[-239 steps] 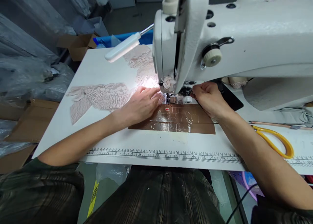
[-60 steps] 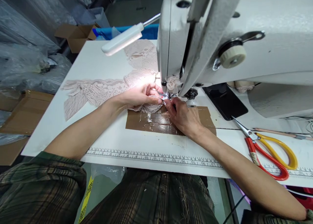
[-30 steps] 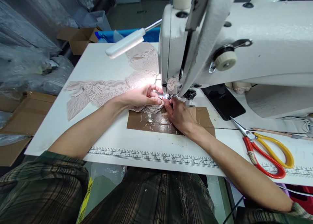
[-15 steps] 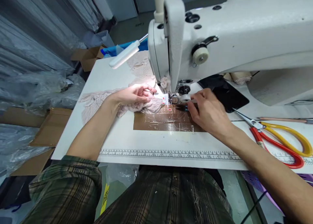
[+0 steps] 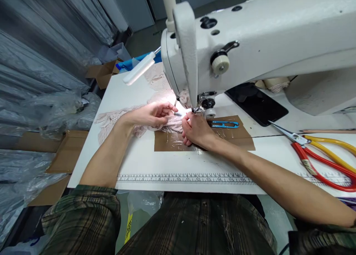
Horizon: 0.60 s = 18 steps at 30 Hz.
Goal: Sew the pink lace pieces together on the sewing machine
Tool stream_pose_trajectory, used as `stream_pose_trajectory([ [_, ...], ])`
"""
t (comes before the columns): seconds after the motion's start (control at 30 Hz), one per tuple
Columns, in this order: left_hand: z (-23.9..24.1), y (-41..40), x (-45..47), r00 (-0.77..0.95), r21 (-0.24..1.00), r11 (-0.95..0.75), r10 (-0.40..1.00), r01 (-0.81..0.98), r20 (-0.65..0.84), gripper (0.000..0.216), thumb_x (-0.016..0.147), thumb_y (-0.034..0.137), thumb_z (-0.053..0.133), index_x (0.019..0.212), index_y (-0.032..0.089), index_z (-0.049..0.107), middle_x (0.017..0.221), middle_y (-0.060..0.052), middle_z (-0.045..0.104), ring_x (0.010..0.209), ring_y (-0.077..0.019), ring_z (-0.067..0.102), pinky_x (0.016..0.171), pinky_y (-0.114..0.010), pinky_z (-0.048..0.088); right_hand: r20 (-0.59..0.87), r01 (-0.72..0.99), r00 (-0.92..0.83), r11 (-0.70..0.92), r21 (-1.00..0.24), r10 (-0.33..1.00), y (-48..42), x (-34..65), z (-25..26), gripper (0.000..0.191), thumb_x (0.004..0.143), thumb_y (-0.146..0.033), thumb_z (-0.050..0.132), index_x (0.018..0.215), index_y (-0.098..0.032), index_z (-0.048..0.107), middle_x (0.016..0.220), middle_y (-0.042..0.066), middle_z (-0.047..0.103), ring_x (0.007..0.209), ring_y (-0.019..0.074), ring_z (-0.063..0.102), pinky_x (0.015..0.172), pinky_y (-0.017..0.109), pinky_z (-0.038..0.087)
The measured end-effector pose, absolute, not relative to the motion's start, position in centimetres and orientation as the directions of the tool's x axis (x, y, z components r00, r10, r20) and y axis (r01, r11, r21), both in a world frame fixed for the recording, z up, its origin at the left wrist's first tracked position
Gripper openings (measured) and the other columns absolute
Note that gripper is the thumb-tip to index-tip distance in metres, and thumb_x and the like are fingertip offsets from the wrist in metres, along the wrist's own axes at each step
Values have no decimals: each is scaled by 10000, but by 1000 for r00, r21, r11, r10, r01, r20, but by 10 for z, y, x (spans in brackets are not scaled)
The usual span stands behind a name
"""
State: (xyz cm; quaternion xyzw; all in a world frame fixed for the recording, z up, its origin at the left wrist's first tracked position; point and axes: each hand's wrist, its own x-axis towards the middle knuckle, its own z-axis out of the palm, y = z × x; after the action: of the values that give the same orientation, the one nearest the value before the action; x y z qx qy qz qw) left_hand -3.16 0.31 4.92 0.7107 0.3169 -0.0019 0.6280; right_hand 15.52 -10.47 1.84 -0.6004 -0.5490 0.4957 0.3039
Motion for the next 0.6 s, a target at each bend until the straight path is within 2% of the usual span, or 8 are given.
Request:
stream_pose_trajectory([
  [0.13,61,9,-44,787,859,-87,454,505,-417,403,733,93,689,1118,177,605,783,0,557,644,-97,495,555,-222,361,-250,407,-40,-213,-888,967,-110,154,18,146,980,-198,459,837,-188,484,569,12,662,404,122,626,393,200,476],
  [0.23,68,13,-52,767,846,-118,501,520,-401,379,733,126,689,1100,148,596,826,-24,614,710,-119,560,628,-242,416,-221,348,7,-209,-914,975,-113,153,15,142,975,-227,466,835,-206,458,567,2,648,418,135,637,397,214,494],
  [0.37,72,15,-59,745,872,-99,570,480,-345,420,744,139,686,1151,107,588,766,-5,582,670,-103,517,616,-243,386,-213,267,71,-224,-937,975,-115,152,10,112,963,-249,489,866,-219,443,563,-19,626,411,135,628,380,213,489],
  [0.6,70,14,-58,752,892,-156,609,425,-252,355,806,169,681,1148,105,614,759,10,544,669,-82,473,634,-228,381,-205,254,70,-216,-943,976,-116,150,7,105,945,-281,515,886,-219,454,584,-12,628,442,149,644,395,230,508],
])
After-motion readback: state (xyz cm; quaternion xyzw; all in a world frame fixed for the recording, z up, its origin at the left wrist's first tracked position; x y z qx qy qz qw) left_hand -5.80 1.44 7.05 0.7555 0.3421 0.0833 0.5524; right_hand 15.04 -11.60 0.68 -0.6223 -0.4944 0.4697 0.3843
